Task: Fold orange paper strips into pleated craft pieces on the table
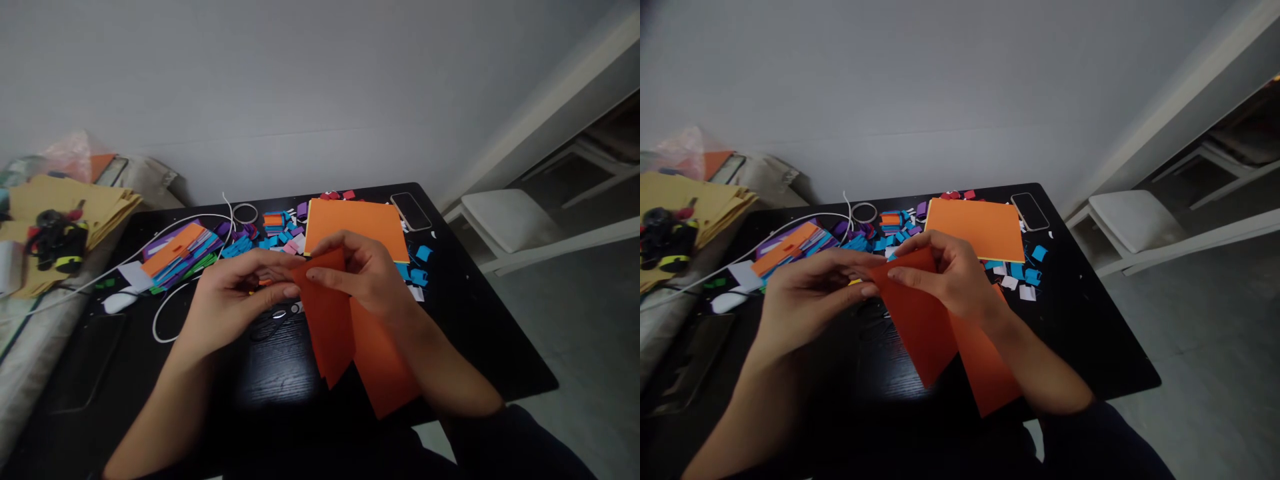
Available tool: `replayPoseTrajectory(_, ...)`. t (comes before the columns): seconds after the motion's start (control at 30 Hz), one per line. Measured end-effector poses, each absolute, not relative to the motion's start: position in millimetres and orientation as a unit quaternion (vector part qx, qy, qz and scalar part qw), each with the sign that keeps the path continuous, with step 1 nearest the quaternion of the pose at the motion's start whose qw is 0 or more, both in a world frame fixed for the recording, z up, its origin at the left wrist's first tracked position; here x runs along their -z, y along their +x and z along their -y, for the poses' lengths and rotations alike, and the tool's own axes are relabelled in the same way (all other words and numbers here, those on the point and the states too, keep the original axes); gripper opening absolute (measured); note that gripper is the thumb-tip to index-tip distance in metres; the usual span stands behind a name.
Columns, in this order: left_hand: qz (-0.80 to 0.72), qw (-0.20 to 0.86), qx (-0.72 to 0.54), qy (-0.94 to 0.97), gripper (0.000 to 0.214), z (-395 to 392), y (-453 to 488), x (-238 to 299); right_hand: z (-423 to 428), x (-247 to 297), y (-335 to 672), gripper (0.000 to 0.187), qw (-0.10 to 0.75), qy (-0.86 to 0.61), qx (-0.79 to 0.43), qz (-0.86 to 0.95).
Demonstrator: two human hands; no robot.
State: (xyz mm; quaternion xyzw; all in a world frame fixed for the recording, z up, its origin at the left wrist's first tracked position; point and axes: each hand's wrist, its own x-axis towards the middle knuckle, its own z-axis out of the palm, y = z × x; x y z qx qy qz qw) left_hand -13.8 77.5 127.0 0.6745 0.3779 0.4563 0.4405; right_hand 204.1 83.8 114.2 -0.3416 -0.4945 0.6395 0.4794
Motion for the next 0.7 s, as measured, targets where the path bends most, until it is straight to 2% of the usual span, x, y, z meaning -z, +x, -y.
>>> replayPoseTrajectory(0.7,-0.376,0.427,-0.461,0.681,0.034,-77.8,-16.4,-125.5,-80.3,-118.5,203.6,0.027,0.486,-0.363,-0.623,0.495)
